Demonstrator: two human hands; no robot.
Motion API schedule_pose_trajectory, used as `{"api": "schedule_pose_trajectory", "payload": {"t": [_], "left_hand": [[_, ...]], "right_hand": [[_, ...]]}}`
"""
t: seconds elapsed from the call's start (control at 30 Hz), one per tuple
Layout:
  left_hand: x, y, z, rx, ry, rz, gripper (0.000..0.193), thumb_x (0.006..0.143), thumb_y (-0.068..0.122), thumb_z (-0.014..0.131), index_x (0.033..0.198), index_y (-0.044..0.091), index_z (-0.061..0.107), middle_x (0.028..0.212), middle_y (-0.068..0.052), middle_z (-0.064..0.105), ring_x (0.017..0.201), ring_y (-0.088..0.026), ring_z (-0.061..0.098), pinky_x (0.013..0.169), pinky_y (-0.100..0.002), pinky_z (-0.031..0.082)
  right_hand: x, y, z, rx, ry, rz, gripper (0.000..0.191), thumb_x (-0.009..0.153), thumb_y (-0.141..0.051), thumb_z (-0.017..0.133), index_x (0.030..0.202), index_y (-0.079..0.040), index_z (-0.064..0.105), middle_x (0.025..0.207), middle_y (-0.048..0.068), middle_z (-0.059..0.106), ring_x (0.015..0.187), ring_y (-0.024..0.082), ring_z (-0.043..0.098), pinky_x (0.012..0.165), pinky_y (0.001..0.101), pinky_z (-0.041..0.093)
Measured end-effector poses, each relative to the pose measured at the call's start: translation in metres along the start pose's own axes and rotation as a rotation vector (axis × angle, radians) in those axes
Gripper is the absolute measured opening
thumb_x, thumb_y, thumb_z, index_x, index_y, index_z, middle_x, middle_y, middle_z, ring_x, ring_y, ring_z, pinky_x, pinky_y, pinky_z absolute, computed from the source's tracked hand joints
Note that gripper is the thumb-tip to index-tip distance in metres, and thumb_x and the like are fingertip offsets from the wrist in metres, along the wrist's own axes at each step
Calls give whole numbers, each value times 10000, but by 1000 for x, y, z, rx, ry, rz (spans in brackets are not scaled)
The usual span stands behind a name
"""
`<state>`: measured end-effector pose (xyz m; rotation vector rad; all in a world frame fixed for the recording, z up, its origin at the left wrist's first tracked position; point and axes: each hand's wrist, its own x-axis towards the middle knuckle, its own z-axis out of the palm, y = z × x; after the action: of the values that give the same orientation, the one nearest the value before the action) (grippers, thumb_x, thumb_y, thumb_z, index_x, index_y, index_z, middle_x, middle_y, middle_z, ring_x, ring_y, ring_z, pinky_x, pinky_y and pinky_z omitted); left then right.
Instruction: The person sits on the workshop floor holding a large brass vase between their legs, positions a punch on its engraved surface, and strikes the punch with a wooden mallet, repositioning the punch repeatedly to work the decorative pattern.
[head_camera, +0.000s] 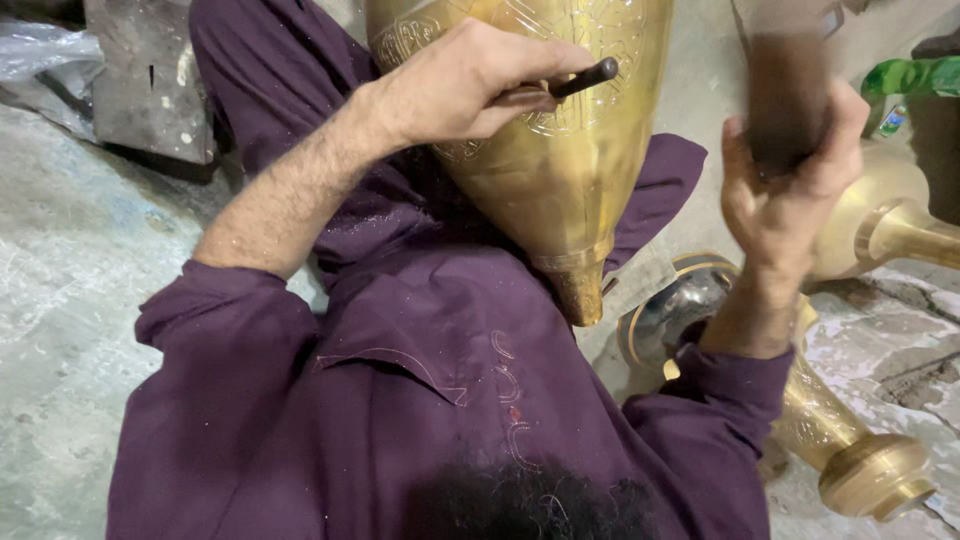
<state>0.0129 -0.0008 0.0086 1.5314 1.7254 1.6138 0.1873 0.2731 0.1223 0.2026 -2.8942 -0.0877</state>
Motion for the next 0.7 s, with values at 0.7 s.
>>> {"api": "schedule_pose_trajectory", "payload": {"t": [0.7], "left_hand": [[61, -1, -19, 100, -686, 169, 459, 879, 119, 725, 1320, 227, 653, 817, -91, 735, 750, -341, 700, 606, -480, 506]], "right_hand": [[-126, -85, 108, 482, 347, 657, 568, 948, -5, 810, 1412, -44, 485, 1299, 161, 589, 1160, 313, 593, 1013, 432, 531]]}}
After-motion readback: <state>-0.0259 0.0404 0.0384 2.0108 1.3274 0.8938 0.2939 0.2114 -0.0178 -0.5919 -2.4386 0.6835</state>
